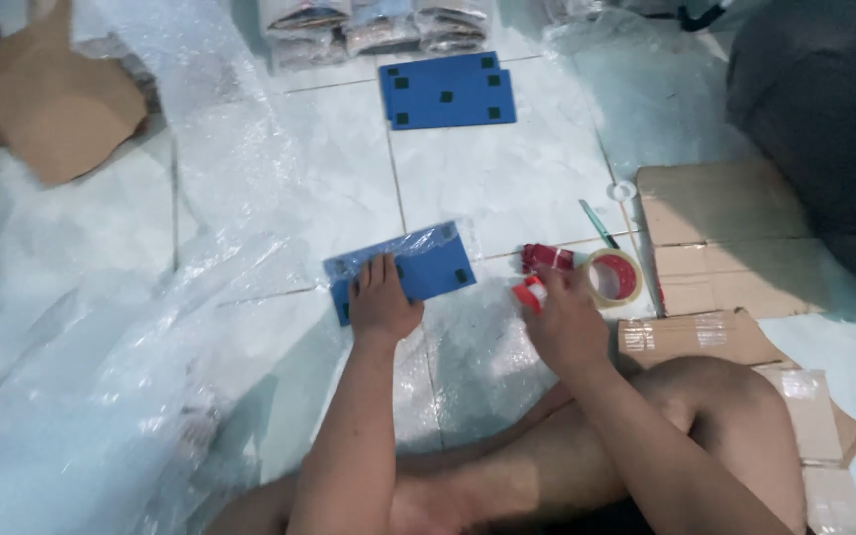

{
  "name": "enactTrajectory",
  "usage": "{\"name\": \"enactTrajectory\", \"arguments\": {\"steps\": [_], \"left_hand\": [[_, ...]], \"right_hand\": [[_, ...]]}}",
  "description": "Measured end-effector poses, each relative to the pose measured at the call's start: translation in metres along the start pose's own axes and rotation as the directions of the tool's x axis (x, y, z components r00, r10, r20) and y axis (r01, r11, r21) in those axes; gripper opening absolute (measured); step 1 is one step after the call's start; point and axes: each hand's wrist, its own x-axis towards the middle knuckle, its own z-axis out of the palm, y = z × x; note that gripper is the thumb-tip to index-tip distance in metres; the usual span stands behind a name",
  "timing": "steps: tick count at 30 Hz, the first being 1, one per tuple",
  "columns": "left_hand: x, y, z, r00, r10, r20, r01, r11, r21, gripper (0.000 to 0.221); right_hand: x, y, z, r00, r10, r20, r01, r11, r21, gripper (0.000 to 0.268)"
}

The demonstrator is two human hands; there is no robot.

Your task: Wrapping a blue rectangular object in bubble wrap and securing it with tape

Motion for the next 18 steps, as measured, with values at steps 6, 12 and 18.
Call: {"name": "enactTrajectory", "arguments": {"steps": [6, 12, 18], "left_hand": [[-0.01, 0.013, -0.017, 0.997, -0.034, 0.076, 0.031, 0.999, 0.031, 0.09], [-0.009, 0.005, -0.022, 0.998, -0.011, 0.057, 0.016, 0.995, -0.095, 0.081], [-0.013, 0.005, -0.039, 0.997, 0.0, 0.08, 0.013, 0.988, -0.156, 0.07]], "right_hand": [[0.058, -0.036, 0.038, 0.895, -0.402, -0.194, 0.438, 0.874, 0.208, 0.016], [0.125, -0.096, 0.074, 0.909, -0.395, 0.135, 0.314, 0.859, 0.405, 0.02], [0.148, -0.126, 0.102, 0.885, -0.319, 0.34, 0.109, 0.852, 0.513, 0.063]]}}
